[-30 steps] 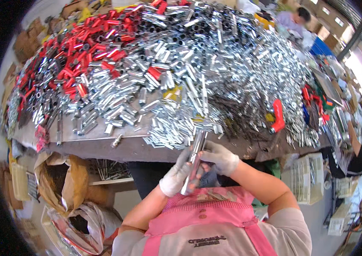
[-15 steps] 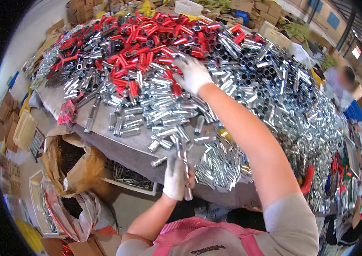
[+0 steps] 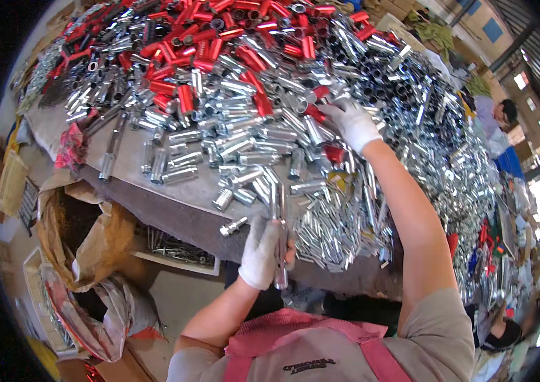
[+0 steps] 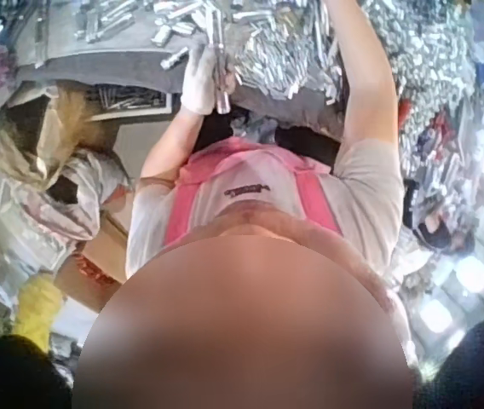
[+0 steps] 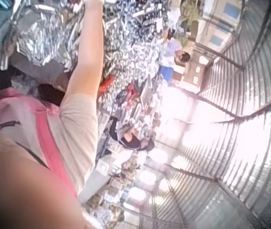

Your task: Assembling metal components with springs and handles at a factory workbench.

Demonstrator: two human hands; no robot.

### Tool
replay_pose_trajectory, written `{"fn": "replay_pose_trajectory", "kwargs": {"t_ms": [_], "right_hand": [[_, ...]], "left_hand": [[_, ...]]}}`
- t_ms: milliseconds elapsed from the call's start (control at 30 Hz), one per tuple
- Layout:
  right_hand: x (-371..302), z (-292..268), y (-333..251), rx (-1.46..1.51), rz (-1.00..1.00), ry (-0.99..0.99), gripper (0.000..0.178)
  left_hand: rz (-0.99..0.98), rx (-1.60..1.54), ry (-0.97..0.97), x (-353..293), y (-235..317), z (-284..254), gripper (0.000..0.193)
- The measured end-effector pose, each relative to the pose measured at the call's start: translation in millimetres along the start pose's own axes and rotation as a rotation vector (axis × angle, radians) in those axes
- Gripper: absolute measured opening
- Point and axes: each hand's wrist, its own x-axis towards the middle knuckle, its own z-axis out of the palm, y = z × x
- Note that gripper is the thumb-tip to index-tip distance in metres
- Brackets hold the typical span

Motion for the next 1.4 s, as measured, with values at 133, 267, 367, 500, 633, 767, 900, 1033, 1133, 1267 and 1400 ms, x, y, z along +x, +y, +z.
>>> {"fn": "replay_pose_trajectory", "kwargs": {"t_ms": [133, 267, 367, 500, 633, 767, 900, 1033, 1133, 1267, 1400], "right_hand": [[-94, -39, -20, 0.655, 0.427, 0.075, 0.051], [-164, -93, -51, 1.283, 0.573, 0.022, 0.034], [-206, -122, -67, 1.33, 0.461, 0.139, 0.036], [-246, -144, -77, 1.328, 0.234, 0.114, 0.029], [-272, -155, -87, 1.088, 0.044, 0.037, 0.025], [-296, -164, -89, 0.974, -0.01, -0.094, 0.024], [-313, -146, -132, 1.043, -0.074, -0.205, 0.031], [-337, -131, -159, 1.2, 0.175, -0.02, 0.037], [-331, -122, -127, 0.734, 0.545, 0.219, 0.024], [-332, -90, -100, 0.109, 0.584, -0.062, 0.028], [-345, -86, -91, 0.156, 0.535, 0.1, 0.022]], "left_hand": [[-0.035, 0.151, -0.004, -1, 2, 5, 0.015], [-0.039, 0.28, -0.174, -18, -7, 15, 0.015], [-0.056, 0.515, -0.294, -30, -16, 21, 0.022], [0.108, 0.921, -0.388, -43, -26, 35, 0.028], [0.236, 1.173, -0.527, -51, -33, 49, 0.032], [0.133, 1.393, -0.745, -59, -35, 60, 0.044], [0.153, 1.285, -0.8, -66, -62, 58, 0.086], [-0.043, 1.457, -0.718, -75, -71, 75, 0.089], [0.059, 1.273, -0.573, -79, -85, 62, 0.066], [-0.078, 0.863, -0.416, -78, -97, 61, 0.035], [-0.152, 0.83, -0.418, -77, -103, 64, 0.029]]}}
